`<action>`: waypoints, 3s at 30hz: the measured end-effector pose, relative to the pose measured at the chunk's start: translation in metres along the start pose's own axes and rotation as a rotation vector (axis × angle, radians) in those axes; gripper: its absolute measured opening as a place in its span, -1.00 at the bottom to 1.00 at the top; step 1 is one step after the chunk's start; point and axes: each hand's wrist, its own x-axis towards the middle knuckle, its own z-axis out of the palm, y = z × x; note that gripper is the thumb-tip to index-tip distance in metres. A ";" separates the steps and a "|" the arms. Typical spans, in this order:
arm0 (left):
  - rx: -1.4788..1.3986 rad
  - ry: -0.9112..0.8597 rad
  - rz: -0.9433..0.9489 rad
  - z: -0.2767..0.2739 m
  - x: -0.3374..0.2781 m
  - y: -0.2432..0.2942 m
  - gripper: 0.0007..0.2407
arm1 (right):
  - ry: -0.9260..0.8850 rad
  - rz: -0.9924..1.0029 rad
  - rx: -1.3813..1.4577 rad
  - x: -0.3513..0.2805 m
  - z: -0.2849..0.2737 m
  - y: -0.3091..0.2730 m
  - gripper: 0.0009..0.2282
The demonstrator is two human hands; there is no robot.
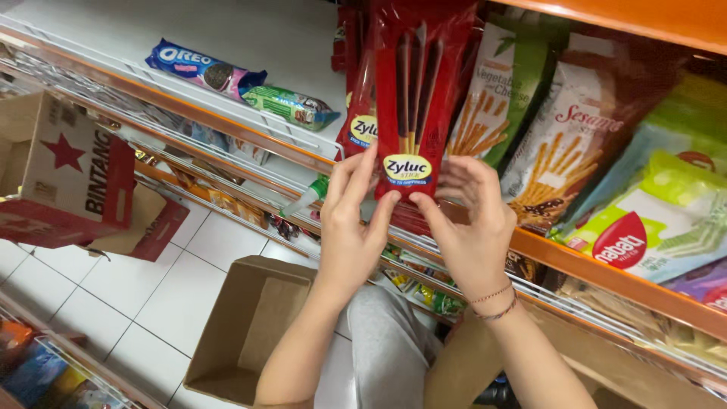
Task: The person cleans individual packaged snacks with a cloth, scans their barcodes with a handheld scanner, and places them onto retail store shelves.
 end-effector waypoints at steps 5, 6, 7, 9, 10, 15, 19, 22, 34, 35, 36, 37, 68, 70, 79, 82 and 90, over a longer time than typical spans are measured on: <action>-0.019 0.031 0.036 0.008 0.014 -0.014 -0.64 | -0.029 -0.084 -0.175 0.011 0.002 -0.001 -0.66; 0.024 0.041 0.054 0.008 0.015 -0.015 -0.67 | -0.052 -0.077 -0.180 0.013 -0.001 -0.002 -0.66; 0.065 0.052 0.067 0.009 0.014 -0.016 -0.70 | -0.079 -0.067 -0.188 0.013 -0.002 -0.003 -0.66; 0.075 0.059 0.048 0.012 0.017 -0.018 -0.72 | -0.071 -0.085 -0.223 0.017 0.001 -0.002 -0.65; 0.081 0.061 0.040 0.013 0.019 -0.019 -0.73 | -0.066 -0.094 -0.241 0.018 0.003 -0.001 -0.65; 0.156 0.077 0.080 0.021 0.026 -0.022 -0.72 | -0.026 -0.141 -0.402 0.020 0.011 -0.002 -0.64; 0.151 0.079 0.086 0.021 0.028 -0.024 -0.73 | -0.009 -0.191 -0.469 0.019 0.011 -0.001 -0.65; 0.043 0.028 -0.011 0.014 0.026 -0.025 -0.74 | -0.029 -0.094 -0.330 0.017 0.010 0.000 -0.72; 0.104 0.017 0.066 0.013 0.014 -0.036 -0.71 | -0.021 -0.077 -0.352 0.014 0.014 0.003 -0.83; 0.155 0.061 0.082 0.015 0.012 -0.035 -0.70 | -0.003 -0.085 -0.350 0.015 0.016 0.003 -0.82; 0.207 0.105 0.098 0.019 0.009 -0.034 -0.68 | 0.015 -0.093 -0.349 0.014 0.017 0.003 -0.81; 0.260 0.150 0.111 0.022 0.005 -0.032 -0.66 | 0.029 -0.101 -0.346 0.014 0.018 0.003 -0.80; 0.239 -0.822 0.257 0.126 -0.316 0.040 -0.53 | 0.116 0.033 -0.276 -0.225 -0.207 0.036 -0.84; 0.367 -0.926 0.181 0.153 -0.341 0.024 -0.40 | 0.164 0.115 -0.229 -0.259 -0.222 0.042 -0.84; 0.957 -1.241 -0.219 0.278 -0.383 -0.078 -0.29 | 0.066 0.496 -0.284 -0.362 -0.248 0.119 -0.84; 0.856 -1.386 -0.457 0.283 -0.376 -0.083 -0.04 | 0.005 0.655 -0.325 -0.377 -0.249 0.154 -0.79; 0.709 -1.352 -0.365 0.274 -0.397 -0.068 0.02 | -0.004 0.723 -0.274 -0.392 -0.242 0.200 -0.75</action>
